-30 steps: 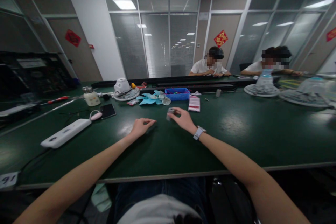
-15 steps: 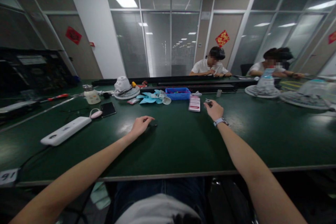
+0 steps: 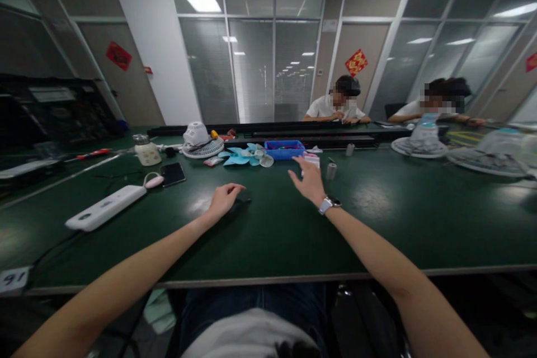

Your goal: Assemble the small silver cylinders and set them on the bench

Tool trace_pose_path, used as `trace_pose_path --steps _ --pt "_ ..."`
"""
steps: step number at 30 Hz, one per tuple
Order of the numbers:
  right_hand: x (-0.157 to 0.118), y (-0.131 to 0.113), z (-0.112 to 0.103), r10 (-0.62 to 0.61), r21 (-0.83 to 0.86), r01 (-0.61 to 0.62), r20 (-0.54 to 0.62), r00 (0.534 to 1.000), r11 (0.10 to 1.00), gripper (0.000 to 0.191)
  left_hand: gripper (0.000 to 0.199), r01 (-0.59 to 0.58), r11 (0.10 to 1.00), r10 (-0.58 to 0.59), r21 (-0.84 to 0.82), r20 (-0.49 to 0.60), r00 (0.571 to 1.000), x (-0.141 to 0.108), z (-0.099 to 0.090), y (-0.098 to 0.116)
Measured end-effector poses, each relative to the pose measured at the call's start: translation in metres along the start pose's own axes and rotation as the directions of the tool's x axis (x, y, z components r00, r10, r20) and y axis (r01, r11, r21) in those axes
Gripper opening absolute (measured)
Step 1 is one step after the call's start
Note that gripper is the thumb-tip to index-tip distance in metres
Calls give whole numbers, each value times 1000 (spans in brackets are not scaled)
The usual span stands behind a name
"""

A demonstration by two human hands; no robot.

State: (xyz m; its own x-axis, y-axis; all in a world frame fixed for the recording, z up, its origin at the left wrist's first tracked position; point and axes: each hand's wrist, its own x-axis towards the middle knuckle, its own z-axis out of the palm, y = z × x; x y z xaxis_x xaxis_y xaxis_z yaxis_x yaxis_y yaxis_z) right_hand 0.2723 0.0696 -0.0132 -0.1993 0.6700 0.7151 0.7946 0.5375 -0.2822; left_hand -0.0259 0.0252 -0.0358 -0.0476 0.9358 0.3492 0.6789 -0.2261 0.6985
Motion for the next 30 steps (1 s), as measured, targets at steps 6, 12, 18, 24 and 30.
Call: trace_pose_path --steps 6,12,18,24,30 --pt "-35 -93 22 -398 318 270 464 792 909 46 29 -14 1000 14 -4 -37 999 0 -1 3" --pt "-37 -99 28 -350 322 181 609 712 929 46 28 -13 1000 13 -12 -34 999 1 3 0" --pt "-35 -97 32 -379 350 196 596 708 916 49 29 -23 1000 22 -19 -35 999 1 3 -1" --pt "-32 -90 30 -370 329 221 511 776 918 44 30 -23 1000 22 -12 -38 999 1 1 0" --pt "-4 -26 14 -208 19 211 272 939 977 47 29 -11 1000 11 -16 -25 1000 0 -1 1"
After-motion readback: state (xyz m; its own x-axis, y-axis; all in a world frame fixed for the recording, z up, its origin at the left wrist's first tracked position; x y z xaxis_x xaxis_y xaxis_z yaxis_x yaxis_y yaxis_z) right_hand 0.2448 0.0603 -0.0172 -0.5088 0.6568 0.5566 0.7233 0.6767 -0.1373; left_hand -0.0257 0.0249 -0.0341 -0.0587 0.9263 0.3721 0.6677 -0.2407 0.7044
